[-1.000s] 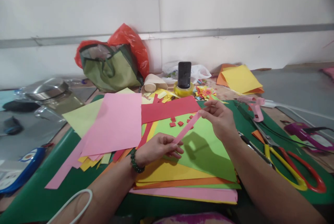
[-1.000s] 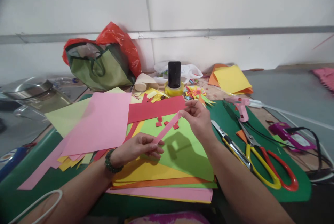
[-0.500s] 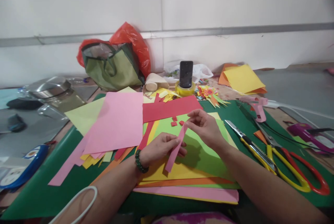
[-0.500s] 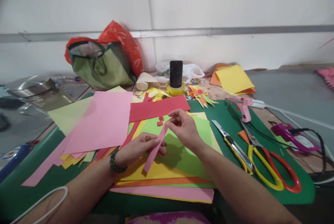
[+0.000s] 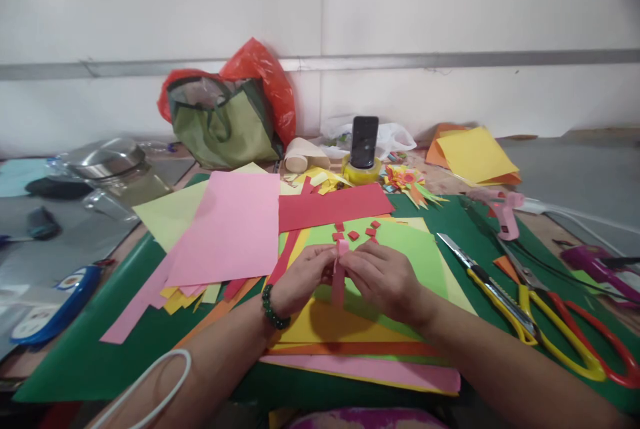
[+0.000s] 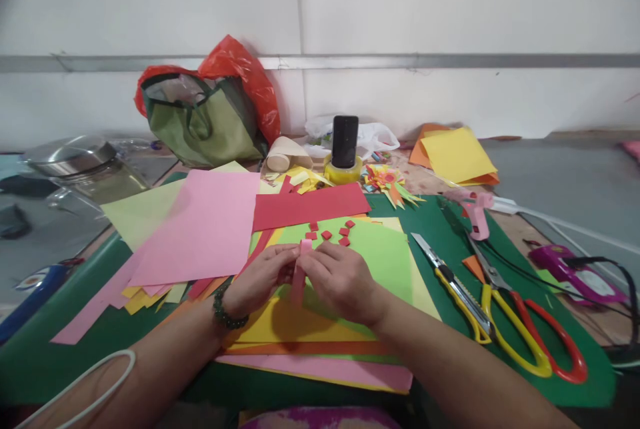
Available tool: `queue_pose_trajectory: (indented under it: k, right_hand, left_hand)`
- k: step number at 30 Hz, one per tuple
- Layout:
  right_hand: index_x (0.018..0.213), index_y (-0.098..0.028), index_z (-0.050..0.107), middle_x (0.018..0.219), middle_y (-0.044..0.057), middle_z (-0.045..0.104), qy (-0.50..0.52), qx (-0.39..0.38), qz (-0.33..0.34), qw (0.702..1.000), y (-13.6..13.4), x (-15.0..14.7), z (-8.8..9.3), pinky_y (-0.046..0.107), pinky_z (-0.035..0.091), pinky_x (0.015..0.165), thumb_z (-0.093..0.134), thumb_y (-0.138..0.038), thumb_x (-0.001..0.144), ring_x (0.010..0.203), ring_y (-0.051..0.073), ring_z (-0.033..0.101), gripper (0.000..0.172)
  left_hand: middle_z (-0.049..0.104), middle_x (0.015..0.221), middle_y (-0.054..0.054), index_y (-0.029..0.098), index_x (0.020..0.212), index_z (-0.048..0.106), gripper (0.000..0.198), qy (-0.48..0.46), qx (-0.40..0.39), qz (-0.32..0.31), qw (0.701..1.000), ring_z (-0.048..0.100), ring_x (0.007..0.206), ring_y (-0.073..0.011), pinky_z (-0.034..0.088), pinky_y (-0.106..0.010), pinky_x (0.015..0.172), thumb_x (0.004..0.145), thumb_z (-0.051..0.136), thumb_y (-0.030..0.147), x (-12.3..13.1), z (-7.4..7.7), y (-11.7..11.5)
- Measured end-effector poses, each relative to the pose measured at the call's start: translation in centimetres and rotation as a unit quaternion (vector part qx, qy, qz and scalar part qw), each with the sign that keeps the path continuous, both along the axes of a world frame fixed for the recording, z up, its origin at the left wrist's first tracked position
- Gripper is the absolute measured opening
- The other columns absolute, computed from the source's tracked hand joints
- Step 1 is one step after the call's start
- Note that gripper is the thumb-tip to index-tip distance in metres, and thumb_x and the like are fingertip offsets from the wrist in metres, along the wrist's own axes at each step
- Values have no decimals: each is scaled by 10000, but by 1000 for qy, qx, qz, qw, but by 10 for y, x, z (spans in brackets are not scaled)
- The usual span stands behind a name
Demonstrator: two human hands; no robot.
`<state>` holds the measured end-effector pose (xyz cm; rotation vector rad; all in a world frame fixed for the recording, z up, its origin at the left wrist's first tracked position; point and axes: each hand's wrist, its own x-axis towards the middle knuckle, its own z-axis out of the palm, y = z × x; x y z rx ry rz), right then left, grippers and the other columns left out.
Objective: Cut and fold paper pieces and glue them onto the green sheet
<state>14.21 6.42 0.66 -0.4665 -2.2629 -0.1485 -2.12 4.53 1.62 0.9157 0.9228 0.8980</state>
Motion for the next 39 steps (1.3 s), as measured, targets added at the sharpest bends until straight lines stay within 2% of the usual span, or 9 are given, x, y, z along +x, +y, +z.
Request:
queue_pose_trajectory:
  k: [3, 8, 12, 18, 23, 27, 30, 33, 39]
  right_hand:
    - [908, -151, 585, 771, 56, 701, 5, 15, 5, 1000, -3, -2, 2, 281, 483, 624, 541, -43, 843, 660, 164, 566, 133]
    - [882, -151, 580, 760, 55, 696, 14, 2, 20, 1000, -8, -6, 2, 277, 497, 662, 509, -40, 853, 686, 162, 568, 134]
    - [839, -145, 587, 746, 62, 698, 7, 4, 20, 1000, -9, -9, 3, 283, 510, 675, 503, -45, 855, 690, 166, 587, 132]
    - [690, -184, 570, 654, 44, 655, -4, -18, 8, 1000, -8, -11, 4, 255, 507, 662, 445, -58, 882, 680, 151, 601, 262]
    - [845, -167, 602, 734, 56, 696, -1, -18, 26, 1000, -8, -12, 1, 289, 523, 725, 466, -85, 891, 725, 163, 626, 166]
    - [893, -176, 599, 792, 52, 705, 73, -105, 22, 992, -5, -7, 2, 259, 510, 686, 543, -152, 883, 730, 148, 636, 61]
    - [727, -189, 574, 630, 5, 630, 87, -289, -47, 952, -2, -3, 2, 227, 445, 539, 554, -291, 885, 550, 110, 547, 190]
    - [705, -175, 606, 600, 0, 611, 37, -483, -60, 873, 2, -5, 0, 227, 384, 482, 568, -453, 845, 509, 104, 496, 313]
    - [659, -164, 604, 585, 4, 584, 79, -618, -16, 782, 4, -17, -6, 238, 397, 503, 582, -515, 783, 522, 109, 490, 373]
  left_hand:
    - [409, 518, 60, 165, 582, 475, 333, -4, 7, 23, 1000, 364, 483, -62, 320, -195, 486, 721, 639, 419, 1, 0, 0]
    - [543, 613, 17, 146, 733, 619, 227, -15, 16, 62, 998, 479, 574, -91, 383, -203, 544, 712, 645, 370, 5, -3, 1]
    - [557, 624, 19, 147, 825, 649, 265, -47, -26, 91, 994, 469, 512, -86, 357, -195, 445, 698, 669, 378, 8, -5, 0]
    - [541, 570, 18, 137, 714, 639, 237, -124, -65, 39, 989, 474, 467, -80, 371, -196, 442, 726, 667, 372, 6, -1, -2]
    - [575, 611, 11, 118, 709, 632, 271, -131, -62, 48, 988, 523, 536, -67, 392, -163, 493, 658, 784, 337, 5, -5, -2]
    - [628, 658, 1, 140, 798, 616, 213, -127, -64, 101, 985, 556, 512, -84, 443, -195, 502, 766, 706, 331, 2, -8, 2]
    - [709, 833, -70, 152, 791, 587, 149, -155, -43, 151, 975, 669, 790, -158, 510, -269, 744, 856, 610, 284, 0, -6, 5]
    - [722, 926, -93, 162, 812, 571, 147, -173, -18, 167, 970, 650, 999, -206, 475, -334, 888, 876, 591, 292, 1, -5, 5]
    - [710, 1018, -82, 182, 890, 580, 112, -169, 14, 148, 974, 603, 1090, -223, 485, -296, 791, 841, 633, 267, 5, -6, 2]
